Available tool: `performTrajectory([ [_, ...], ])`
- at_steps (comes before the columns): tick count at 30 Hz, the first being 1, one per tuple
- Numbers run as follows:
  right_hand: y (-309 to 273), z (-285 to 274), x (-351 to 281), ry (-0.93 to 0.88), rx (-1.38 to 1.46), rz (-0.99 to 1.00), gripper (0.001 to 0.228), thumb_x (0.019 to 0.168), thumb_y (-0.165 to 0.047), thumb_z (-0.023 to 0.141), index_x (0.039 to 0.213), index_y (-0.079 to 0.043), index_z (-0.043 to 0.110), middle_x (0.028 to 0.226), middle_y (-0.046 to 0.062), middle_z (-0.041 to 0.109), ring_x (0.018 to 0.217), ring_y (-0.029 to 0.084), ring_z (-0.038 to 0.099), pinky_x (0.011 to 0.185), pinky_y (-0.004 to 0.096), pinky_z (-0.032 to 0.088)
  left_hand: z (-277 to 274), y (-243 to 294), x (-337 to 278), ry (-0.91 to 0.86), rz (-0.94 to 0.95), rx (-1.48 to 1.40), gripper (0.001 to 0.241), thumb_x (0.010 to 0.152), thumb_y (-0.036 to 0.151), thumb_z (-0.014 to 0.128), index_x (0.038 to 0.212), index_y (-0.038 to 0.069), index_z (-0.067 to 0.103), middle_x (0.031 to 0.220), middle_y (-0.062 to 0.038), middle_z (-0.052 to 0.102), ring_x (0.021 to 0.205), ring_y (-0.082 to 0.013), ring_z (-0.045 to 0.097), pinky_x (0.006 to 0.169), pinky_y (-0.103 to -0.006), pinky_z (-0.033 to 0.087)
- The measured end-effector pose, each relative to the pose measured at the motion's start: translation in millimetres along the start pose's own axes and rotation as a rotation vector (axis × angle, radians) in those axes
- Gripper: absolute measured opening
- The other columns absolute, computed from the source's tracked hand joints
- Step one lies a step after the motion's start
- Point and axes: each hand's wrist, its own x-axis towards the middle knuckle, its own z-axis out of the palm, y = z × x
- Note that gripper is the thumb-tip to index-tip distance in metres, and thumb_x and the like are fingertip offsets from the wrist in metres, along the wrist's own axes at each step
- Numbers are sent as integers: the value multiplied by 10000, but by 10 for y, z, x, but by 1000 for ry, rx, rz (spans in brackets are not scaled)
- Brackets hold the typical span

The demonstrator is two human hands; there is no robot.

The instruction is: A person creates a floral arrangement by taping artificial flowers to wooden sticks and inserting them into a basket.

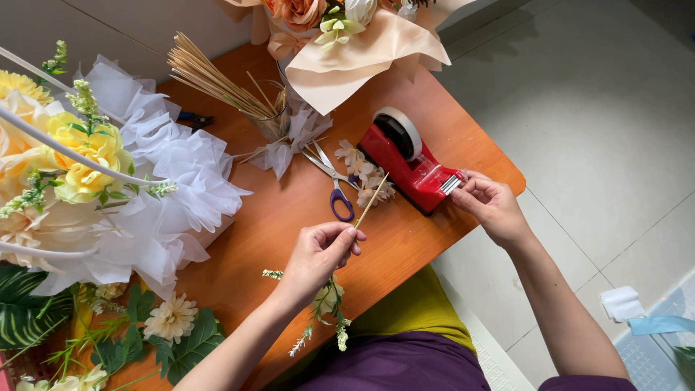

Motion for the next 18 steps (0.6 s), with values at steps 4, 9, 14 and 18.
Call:
performTrajectory([
  [4,0,17,-14,32,-162,-62,158,814,-47,590,700,55,551,1106,189,502,993,226,533,851,366,453,3,28,-16,12,3,-10,179,819,19,496,754,-43,652,547,-113,552,428,-55,374,378,-154,344],
  [9,-268,106,-256,174,-503,-170,126,829,-55,609,753,44,587,995,169,558,928,247,582,802,325,474,-23,98,-10,42,34,7,178,819,19,500,757,-44,655,543,-112,553,424,-50,371,380,-156,339],
  [14,-462,362,-425,86,-510,-128,93,824,-105,609,767,-42,645,740,67,621,758,144,618,732,295,509,-73,117,-25,142,238,379,166,800,66,536,733,76,688,517,-42,604,393,-51,393,362,-165,360],
  [18,-656,799,-408,-55,-445,-186,68,792,-95,616,755,-59,661,664,53,633,705,111,613,697,278,512,-77,58,-28,184,337,426,163,801,77,543,720,92,683,524,-26,604,396,-68,425,364,-175,370],
])
